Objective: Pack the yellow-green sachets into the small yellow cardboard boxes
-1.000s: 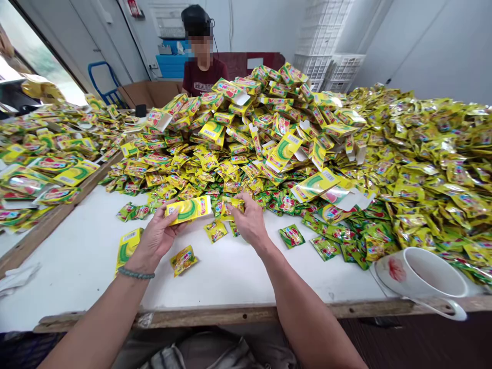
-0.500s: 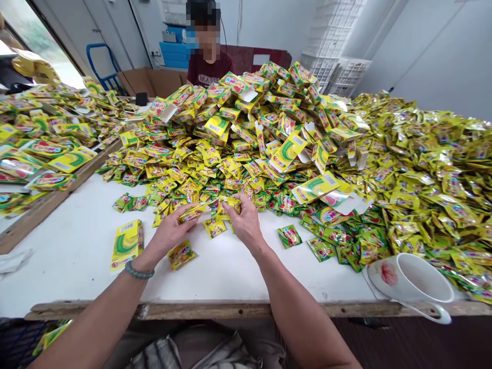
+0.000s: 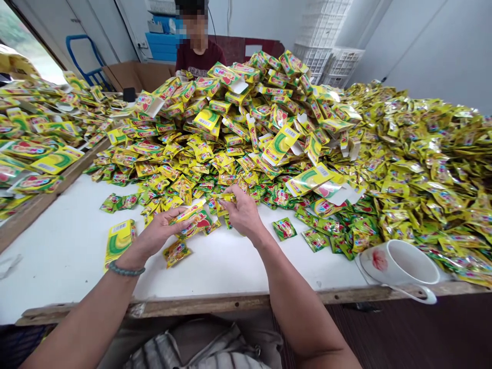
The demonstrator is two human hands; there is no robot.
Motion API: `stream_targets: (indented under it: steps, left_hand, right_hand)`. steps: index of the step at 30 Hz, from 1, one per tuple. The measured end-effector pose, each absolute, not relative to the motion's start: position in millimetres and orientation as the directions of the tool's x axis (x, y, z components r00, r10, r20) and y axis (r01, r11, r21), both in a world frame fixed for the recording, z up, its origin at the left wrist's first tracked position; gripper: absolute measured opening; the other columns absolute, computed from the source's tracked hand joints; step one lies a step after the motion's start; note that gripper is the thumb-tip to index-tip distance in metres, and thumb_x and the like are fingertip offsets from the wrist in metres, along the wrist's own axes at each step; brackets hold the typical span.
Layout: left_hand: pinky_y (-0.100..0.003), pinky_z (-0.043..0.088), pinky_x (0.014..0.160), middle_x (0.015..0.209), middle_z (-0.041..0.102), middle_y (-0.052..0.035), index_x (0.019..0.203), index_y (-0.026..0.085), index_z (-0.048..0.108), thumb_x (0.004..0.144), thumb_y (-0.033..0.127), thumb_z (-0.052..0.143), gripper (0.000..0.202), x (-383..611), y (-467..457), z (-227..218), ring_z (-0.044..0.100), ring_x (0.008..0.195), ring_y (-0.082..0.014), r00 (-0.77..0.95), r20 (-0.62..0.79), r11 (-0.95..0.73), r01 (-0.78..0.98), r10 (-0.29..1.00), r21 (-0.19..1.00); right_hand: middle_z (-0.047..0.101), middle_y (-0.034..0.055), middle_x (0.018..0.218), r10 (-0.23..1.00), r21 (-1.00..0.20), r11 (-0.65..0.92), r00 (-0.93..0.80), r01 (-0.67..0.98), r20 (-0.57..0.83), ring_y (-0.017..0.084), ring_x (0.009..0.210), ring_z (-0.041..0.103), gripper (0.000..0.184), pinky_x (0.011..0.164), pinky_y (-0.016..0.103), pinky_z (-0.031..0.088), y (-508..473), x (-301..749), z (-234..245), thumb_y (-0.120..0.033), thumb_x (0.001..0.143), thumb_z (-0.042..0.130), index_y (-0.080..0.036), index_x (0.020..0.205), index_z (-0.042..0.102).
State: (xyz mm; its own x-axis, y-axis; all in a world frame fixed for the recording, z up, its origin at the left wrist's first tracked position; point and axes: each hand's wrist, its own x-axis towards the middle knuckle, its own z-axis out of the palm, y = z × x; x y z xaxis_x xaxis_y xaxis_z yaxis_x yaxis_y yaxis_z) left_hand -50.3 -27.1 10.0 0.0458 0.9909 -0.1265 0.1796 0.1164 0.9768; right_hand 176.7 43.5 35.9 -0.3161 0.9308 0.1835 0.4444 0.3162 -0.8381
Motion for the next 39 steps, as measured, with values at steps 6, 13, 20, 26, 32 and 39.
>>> stream_targets:
  steps: [6,13,20,26,32,39]
  left_hand:
    - [-0.031,0.050,0.088,0.106,0.074,-0.0048,0.104,0.021,0.076,0.074,0.053,0.077,0.044,-46.9,-25.7,9.3,0.065,0.099,-0.0243,-0.015,-0.125,0.125,0.087,0.992,0.988]
    - [-0.032,0.051,0.089,0.110,0.074,-0.0058,0.107,0.020,0.077,0.074,0.054,0.076,0.047,-48.8,-27.4,9.8,0.067,0.099,-0.0259,0.118,-0.184,0.173,0.100,0.976,0.980]
    - [-0.033,0.052,0.086,0.107,0.075,-0.0068,0.109,0.021,0.076,0.074,0.050,0.078,0.045,-43.1,-28.5,8.8,0.068,0.097,-0.0266,0.217,-0.239,0.236,0.038,0.946,0.971]
    - [-0.033,0.054,0.082,0.105,0.074,-0.0081,0.114,0.019,0.073,0.072,0.048,0.081,0.052,-40.3,-28.5,3.3,0.069,0.091,-0.0247,0.176,-0.258,0.273,-0.069,0.950,0.960]
    - [-0.030,0.053,0.081,0.110,0.074,-0.0063,0.115,0.021,0.072,0.068,0.043,0.084,0.053,-34.8,-26.9,2.1,0.069,0.090,-0.0217,0.110,-0.232,0.247,-0.141,0.966,0.959]
    - [-0.027,0.050,0.081,0.107,0.074,-0.0055,0.106,0.021,0.075,0.067,0.040,0.086,0.045,-33.2,-24.8,0.7,0.068,0.091,-0.0204,-0.001,-0.179,0.178,-0.110,0.984,0.978]
  right_hand:
    - [0.044,-0.0056,0.060,0.927,-0.836,0.315,-0.336,0.450,0.168,0.014,0.055,0.038,0.014,0.056,0.026,0.028,44.6,178.2,34.2,-0.033,0.083,0.058,-0.023,0.092,0.057]
    - [0.061,-0.0008,0.075,0.909,-0.789,0.376,-0.360,0.486,0.211,0.016,0.067,0.050,0.011,0.063,0.027,0.036,44.2,174.3,29.9,-0.028,0.080,0.063,-0.023,0.090,0.062]
    - [0.065,-0.0007,0.080,0.872,-0.805,0.404,-0.447,0.434,0.198,0.018,0.073,0.056,0.013,0.070,0.027,0.040,41.0,171.2,32.8,-0.025,0.079,0.066,-0.023,0.092,0.063]
    - [0.068,-0.0005,0.084,0.878,-0.805,0.418,-0.414,0.422,0.239,0.018,0.074,0.058,0.024,0.071,0.027,0.043,35.4,164.7,28.8,-0.019,0.077,0.065,-0.024,0.100,0.064]
    - [0.069,0.0054,0.110,0.868,-0.860,0.425,-0.396,0.282,0.299,0.022,0.099,0.064,0.034,0.088,0.033,0.048,34.2,160.7,22.9,-0.025,0.083,0.061,-0.024,0.118,0.058]
    - [0.072,0.0056,0.094,0.888,-0.845,0.430,-0.320,0.319,0.331,0.022,0.085,0.067,0.014,0.081,0.035,0.051,29.8,154.1,18.2,-0.031,0.085,0.063,-0.024,0.097,0.064]
